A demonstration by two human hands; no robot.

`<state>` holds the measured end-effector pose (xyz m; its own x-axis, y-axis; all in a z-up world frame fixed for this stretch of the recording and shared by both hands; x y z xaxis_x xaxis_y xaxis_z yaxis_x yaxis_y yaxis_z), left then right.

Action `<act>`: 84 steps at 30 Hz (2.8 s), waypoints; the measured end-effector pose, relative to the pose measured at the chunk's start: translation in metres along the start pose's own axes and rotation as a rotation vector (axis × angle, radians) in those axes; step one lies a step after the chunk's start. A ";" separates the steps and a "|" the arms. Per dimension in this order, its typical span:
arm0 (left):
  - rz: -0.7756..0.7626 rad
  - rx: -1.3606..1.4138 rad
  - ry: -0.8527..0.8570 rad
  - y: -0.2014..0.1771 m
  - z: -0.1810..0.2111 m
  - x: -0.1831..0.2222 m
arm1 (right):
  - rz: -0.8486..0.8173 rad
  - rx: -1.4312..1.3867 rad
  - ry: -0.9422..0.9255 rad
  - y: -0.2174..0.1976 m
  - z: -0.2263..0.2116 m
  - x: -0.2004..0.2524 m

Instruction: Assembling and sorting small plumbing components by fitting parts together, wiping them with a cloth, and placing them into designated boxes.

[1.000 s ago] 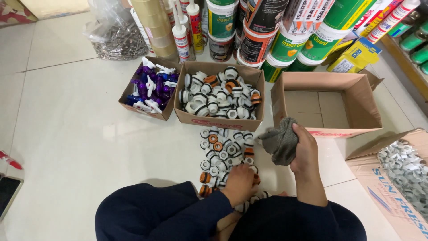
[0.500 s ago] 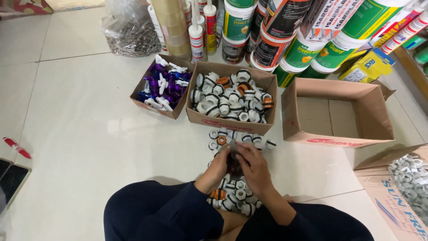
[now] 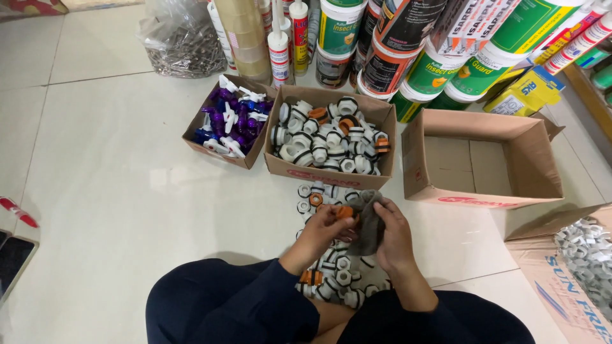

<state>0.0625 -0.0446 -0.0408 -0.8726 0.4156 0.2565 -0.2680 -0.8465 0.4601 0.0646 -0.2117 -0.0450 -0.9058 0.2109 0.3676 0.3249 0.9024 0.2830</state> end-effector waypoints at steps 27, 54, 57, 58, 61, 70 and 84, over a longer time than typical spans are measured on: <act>0.202 -0.500 0.308 -0.007 0.050 0.017 | -0.261 0.783 -0.443 0.046 -0.017 0.036; 0.207 -0.148 0.174 -0.009 0.009 0.002 | -0.232 0.091 0.083 0.038 -0.009 0.024; 0.338 -0.663 0.429 0.007 0.034 0.024 | -0.336 -0.051 0.172 0.060 0.004 0.043; 0.341 -0.664 0.428 0.007 0.036 0.026 | -0.339 -0.052 0.174 0.055 0.009 0.038; 0.364 -0.884 0.527 0.017 0.052 0.034 | -0.365 -0.154 0.236 0.050 0.013 0.033; 0.310 -0.130 0.191 -0.007 0.002 -0.034 | 0.021 0.235 0.122 0.005 -0.033 0.009; 0.357 -0.686 0.134 0.029 0.074 -0.090 | 0.256 -0.061 -0.142 -0.051 -0.116 0.006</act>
<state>0.1633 -0.0820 0.0129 -0.9836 0.0729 0.1649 -0.1162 -0.9557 -0.2704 0.0744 -0.3002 0.0459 -0.8198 0.4828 0.3079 0.5596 0.7896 0.2516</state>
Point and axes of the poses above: each hand's wrist, its own x-axis away from the middle knuckle, its own y-axis out of the palm, z = x × y, the point moved 7 cm from there along -x, towards the middle knuckle, and after that the axes turned 6 degrees about x, right-handed, at the moved point
